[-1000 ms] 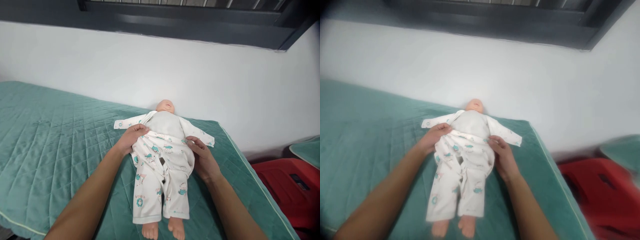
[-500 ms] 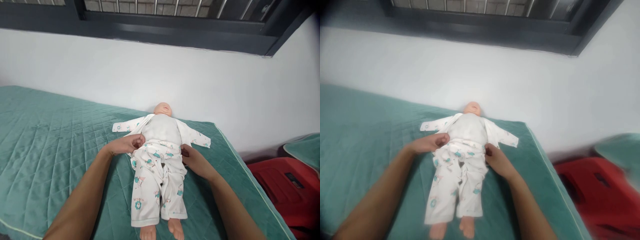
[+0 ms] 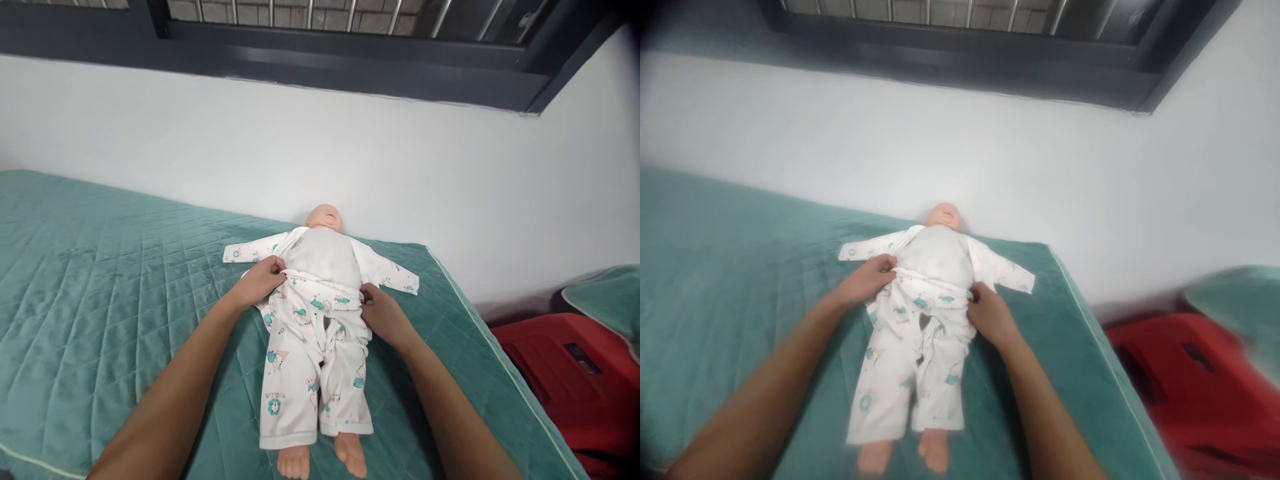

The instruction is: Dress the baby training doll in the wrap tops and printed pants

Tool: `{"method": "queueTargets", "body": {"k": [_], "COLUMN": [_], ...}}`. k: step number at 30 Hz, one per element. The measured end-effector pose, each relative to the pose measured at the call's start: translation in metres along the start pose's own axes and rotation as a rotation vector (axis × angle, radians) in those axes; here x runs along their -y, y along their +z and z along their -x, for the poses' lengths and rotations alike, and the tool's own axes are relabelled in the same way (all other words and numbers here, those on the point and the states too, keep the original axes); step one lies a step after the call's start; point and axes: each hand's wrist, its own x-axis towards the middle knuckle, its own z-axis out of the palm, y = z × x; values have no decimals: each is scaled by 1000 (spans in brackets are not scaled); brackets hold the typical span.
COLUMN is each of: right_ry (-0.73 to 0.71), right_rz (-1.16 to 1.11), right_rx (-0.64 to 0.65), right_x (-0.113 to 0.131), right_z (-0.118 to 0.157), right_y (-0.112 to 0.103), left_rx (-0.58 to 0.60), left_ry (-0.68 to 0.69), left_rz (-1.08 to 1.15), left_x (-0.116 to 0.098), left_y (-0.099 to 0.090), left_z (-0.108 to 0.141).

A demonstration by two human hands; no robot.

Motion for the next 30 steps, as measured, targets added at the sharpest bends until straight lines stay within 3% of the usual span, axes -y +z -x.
{"method": "queueTargets", "body": {"k": [6, 11, 20, 24, 30], "right_ry": [-39, -63, -25, -7, 24], "right_rz": [-212, -420, -1023, -1126, -1102], "right_rx": [37, -31, 62, 114, 176], "right_x": [-7, -2, 4, 1, 0], "right_z": [1, 7, 12, 12, 12], "right_y": [4, 10, 10, 9, 10], "left_rx": [233, 351, 291, 323, 334], "left_ry": [-107, -68, -30, 18, 16], "left_rz": [-44, 199, 621, 673, 615], "left_x": [-10, -6, 5, 9, 13], "left_y": [-8, -4, 5, 2, -1], "left_z": [2, 3, -4, -4, -3]}}
